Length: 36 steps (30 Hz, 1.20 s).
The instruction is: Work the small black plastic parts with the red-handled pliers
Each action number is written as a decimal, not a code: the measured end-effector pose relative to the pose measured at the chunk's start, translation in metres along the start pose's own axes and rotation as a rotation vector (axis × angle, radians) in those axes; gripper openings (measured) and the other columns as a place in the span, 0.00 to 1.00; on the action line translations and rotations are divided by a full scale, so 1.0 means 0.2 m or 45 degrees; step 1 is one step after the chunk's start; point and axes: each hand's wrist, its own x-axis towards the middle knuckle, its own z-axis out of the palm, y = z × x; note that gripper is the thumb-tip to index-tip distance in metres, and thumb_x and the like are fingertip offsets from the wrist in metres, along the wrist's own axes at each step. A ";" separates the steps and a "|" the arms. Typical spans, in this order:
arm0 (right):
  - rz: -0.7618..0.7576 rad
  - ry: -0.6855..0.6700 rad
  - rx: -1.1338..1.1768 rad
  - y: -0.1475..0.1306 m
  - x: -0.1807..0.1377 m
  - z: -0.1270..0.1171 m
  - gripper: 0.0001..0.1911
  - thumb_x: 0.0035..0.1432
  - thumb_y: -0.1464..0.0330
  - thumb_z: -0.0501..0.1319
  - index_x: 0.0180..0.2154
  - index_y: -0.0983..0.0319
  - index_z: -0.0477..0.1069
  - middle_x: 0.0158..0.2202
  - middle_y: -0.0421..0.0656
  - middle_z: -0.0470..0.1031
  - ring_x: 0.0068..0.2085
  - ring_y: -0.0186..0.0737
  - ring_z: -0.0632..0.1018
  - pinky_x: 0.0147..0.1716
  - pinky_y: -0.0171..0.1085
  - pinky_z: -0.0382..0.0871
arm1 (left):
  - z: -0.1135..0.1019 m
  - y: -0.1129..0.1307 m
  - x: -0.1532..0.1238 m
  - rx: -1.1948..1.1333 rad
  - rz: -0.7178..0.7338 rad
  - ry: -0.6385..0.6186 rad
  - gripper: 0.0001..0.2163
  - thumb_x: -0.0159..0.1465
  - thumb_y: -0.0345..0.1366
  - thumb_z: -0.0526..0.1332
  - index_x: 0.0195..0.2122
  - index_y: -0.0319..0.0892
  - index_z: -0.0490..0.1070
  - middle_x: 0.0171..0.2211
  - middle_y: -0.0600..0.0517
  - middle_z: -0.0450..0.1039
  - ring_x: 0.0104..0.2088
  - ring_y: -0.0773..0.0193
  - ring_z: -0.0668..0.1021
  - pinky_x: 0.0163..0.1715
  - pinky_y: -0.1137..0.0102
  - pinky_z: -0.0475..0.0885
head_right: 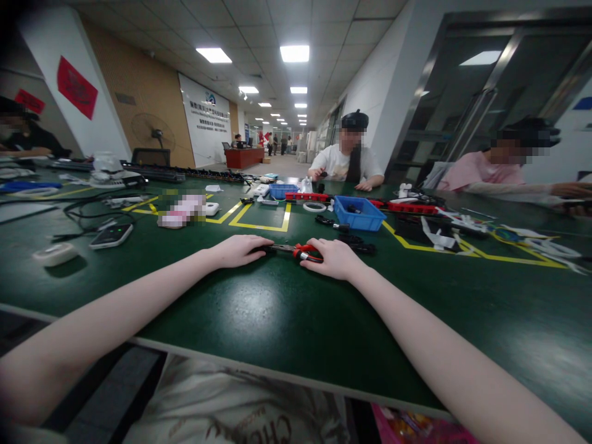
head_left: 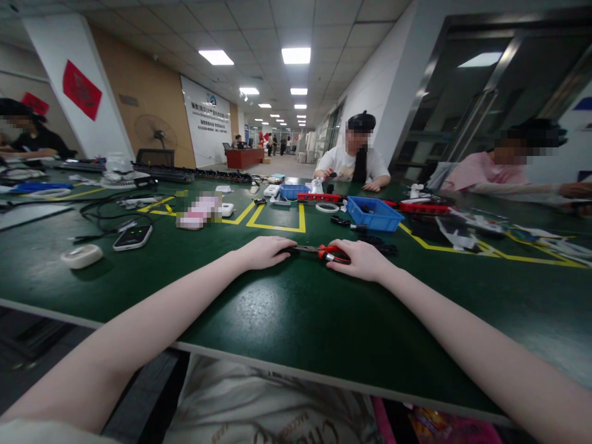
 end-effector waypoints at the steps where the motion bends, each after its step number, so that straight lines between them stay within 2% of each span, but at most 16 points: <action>1: -0.002 -0.001 -0.001 0.00 0.00 0.00 0.26 0.59 0.46 0.54 0.50 0.57 0.69 0.43 0.46 0.78 0.39 0.46 0.78 0.35 0.40 0.66 | 0.00 0.00 0.00 0.006 -0.005 -0.006 0.19 0.69 0.39 0.52 0.60 0.42 0.64 0.55 0.46 0.71 0.54 0.56 0.74 0.53 0.64 0.69; 16: 0.001 0.032 0.020 0.01 0.00 0.01 0.27 0.59 0.46 0.55 0.51 0.57 0.68 0.44 0.47 0.76 0.39 0.47 0.78 0.36 0.41 0.68 | 0.01 -0.02 0.00 0.020 -0.044 -0.021 0.19 0.70 0.37 0.49 0.61 0.42 0.62 0.55 0.45 0.72 0.54 0.54 0.75 0.52 0.63 0.70; 27: -0.022 0.060 0.040 0.01 -0.01 0.01 0.33 0.59 0.46 0.55 0.58 0.59 0.63 0.47 0.50 0.75 0.43 0.50 0.77 0.40 0.44 0.69 | 0.02 -0.02 0.00 0.018 -0.046 -0.012 0.19 0.70 0.37 0.50 0.61 0.42 0.62 0.55 0.45 0.72 0.53 0.55 0.76 0.51 0.64 0.71; 31: -0.026 0.061 -0.010 0.01 0.00 0.01 0.34 0.59 0.45 0.54 0.57 0.60 0.64 0.46 0.51 0.75 0.43 0.50 0.76 0.44 0.46 0.67 | 0.01 -0.01 0.00 0.013 -0.048 -0.012 0.19 0.70 0.37 0.50 0.61 0.43 0.62 0.55 0.45 0.72 0.53 0.56 0.76 0.51 0.65 0.71; 36: -0.090 0.150 -0.060 0.02 0.00 0.02 0.33 0.59 0.45 0.54 0.55 0.61 0.66 0.44 0.51 0.76 0.46 0.51 0.75 0.51 0.49 0.62 | 0.00 0.00 0.00 0.042 -0.074 -0.044 0.19 0.70 0.37 0.49 0.62 0.43 0.61 0.56 0.46 0.71 0.54 0.56 0.75 0.51 0.66 0.70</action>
